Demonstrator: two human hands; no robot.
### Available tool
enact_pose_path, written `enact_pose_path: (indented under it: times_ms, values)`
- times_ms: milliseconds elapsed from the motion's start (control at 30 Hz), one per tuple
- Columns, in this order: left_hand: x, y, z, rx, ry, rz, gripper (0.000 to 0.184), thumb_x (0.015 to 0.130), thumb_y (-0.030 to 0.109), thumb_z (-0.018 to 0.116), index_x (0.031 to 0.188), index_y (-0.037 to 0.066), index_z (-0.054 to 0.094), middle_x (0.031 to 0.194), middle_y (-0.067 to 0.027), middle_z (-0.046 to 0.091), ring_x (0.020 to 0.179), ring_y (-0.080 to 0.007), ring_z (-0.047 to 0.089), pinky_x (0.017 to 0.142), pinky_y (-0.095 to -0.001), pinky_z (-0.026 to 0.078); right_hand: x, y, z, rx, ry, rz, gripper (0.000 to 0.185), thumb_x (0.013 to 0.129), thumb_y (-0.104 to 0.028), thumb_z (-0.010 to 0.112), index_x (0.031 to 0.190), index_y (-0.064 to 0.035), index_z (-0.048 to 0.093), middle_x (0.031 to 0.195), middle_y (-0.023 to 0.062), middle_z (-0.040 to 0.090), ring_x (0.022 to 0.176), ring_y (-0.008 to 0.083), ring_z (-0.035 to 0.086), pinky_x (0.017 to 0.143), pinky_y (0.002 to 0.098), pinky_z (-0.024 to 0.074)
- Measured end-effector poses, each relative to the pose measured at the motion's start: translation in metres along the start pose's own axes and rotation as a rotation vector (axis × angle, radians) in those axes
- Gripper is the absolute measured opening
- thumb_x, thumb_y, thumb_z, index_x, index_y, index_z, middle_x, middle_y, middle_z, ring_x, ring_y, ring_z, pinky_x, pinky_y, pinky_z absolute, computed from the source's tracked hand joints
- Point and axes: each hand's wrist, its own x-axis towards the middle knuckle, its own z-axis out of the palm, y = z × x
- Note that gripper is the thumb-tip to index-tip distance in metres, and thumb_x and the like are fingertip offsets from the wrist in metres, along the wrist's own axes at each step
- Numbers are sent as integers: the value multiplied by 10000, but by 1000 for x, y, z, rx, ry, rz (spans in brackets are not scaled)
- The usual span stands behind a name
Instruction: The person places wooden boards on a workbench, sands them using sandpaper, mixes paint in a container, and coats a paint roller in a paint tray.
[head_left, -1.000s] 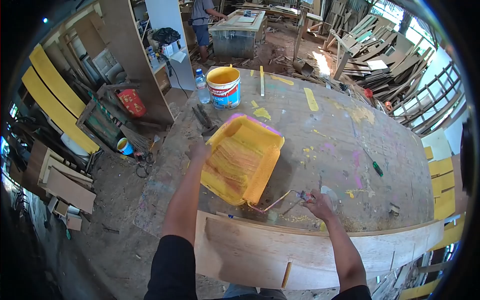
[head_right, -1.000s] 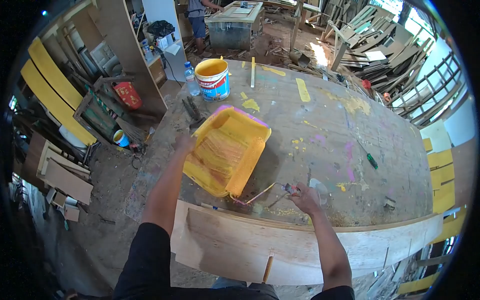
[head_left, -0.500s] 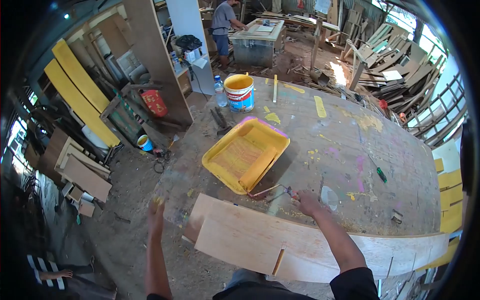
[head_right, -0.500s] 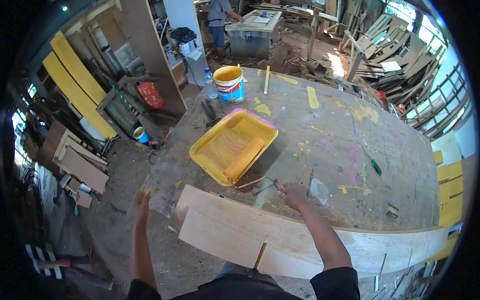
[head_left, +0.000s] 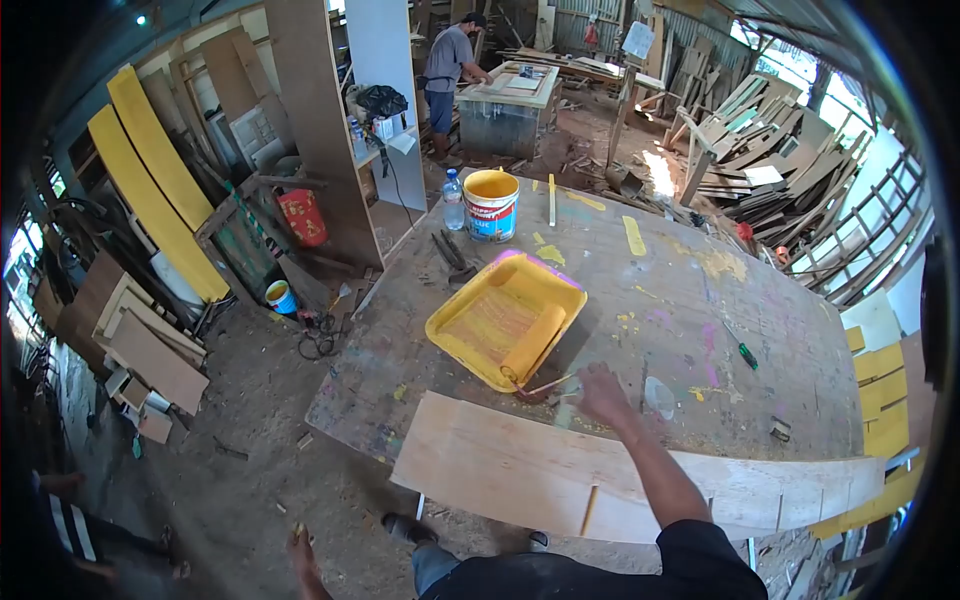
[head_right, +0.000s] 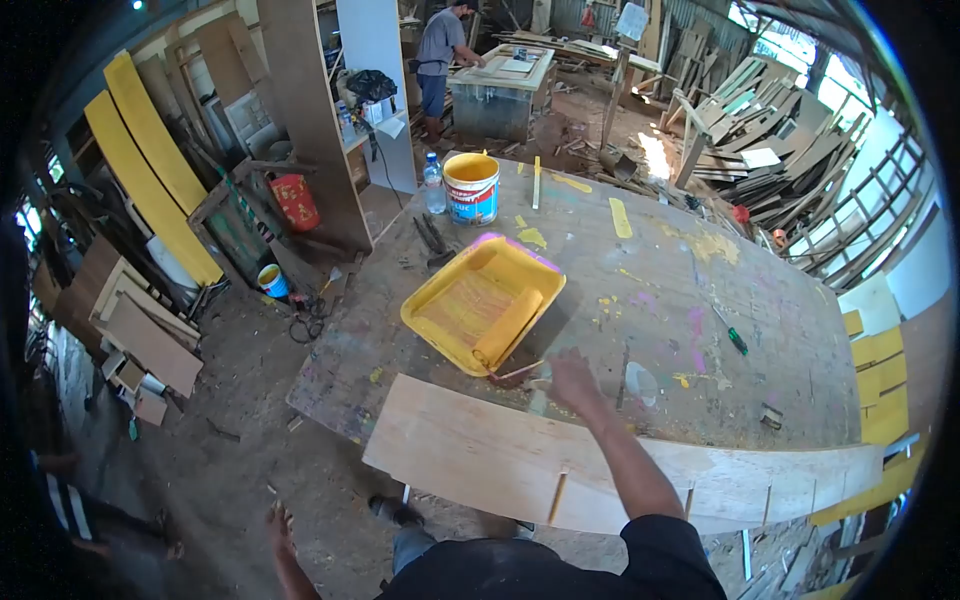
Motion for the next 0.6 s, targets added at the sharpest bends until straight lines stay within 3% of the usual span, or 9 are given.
enact_pose_path:
  times_ms: [33, 100, 133, 200, 333, 367, 467, 533, 600]
  values:
    - [15, -12, -12, -3, -18, 6, 481, 1026, 334, 653, 1356, -13, 608, 1177, -81, 664, 1081, -184, 636, 953, -364, 504, -3, -32, -11, 134, 55, -66, 572, 840, -378, 813, 1262, -31, 646, 1255, 207, 630, 1237, 387, 556, 1036, 532, 467]
    - [56, -20, -45, 83, -64, -79, 664, 996, 530, 647, 1474, 85, 523, 1246, -74, 659, 1094, -233, 656, 919, -388, 491, -13, -103, -17, 272, 126, -98, 586, 840, -375, 816, 1270, -17, 640, 1245, 217, 628, 1233, 393, 553, 1028, 528, 469]
    - [80, -9, -59, 98, -94, -62, 664, 996, 530, 647, 1474, 85, 523, 1246, -74, 659, 1094, -233, 656, 919, -388, 491, -17, -141, -15, 295, 206, -90, 587, 846, -400, 817, 1250, -8, 654, 1236, 230, 620, 1204, 411, 553, 1022, 545, 461]
    - [114, 4, -90, 270, -104, -238, 753, 984, 560, 628, 1544, 92, 444, 1378, -120, 629, 1188, -292, 650, 986, -449, 469, -22, -190, 7, 311, 280, -64, 590, 852, -426, 819, 1231, 1, 668, 1228, 244, 612, 1175, 429, 552, 1017, 562, 454]
    - [182, 39, -151, 242, -113, -229, 734, 988, 521, 628, 1545, 76, 453, 1446, -135, 603, 1242, -304, 635, 1022, -465, 449, -19, -227, 90, 102, 546, 46, 626, 868, -356, 792, 1325, 20, 586, 1207, 240, 619, 1197, 453, 540, 1052, 584, 418]
    - [198, 56, -161, 263, -110, -183, 714, 988, 509, 629, 1535, 80, 468, 1432, -137, 609, 1233, -302, 637, 1037, -479, 442, -20, -224, 105, -39, 662, 77, 612, 875, -344, 785, 1320, 22, 582, 1202, 242, 617, 1177, 464, 537, 1036, 592, 415]
    - [253, 116, -164, 347, -169, -65, 664, 994, 478, 628, 1505, 72, 510, 1393, -136, 624, 1220, -299, 636, 1060, -486, 432, -18, -229, 99, 25, 588, 90, 593, 875, -346, 782, 1296, 28, 598, 1195, 258, 616, 1143, 476, 544, 997, 590, 423]
    - [289, 145, -135, 363, -228, 9, 635, 999, 459, 626, 1484, 60, 535, 1368, -134, 633, 1218, -299, 634, 1069, -480, 429, -16, -257, 59, 135, 408, 231, 605, 864, -369, 788, 1276, 37, 613, 1198, 272, 611, 1156, 489, 539, 993, 585, 422]
    - [317, 175, -93, 565, -351, 376, 506, 1017, 280, 644, 1417, -25, 593, 1254, -130, 675, 1110, -251, 656, 1002, -405, 506, -11, -264, 55, 113, 420, 257, 604, 864, -383, 787, 1263, 38, 619, 1189, 274, 610, 1151, 486, 540, 990, 583, 423]
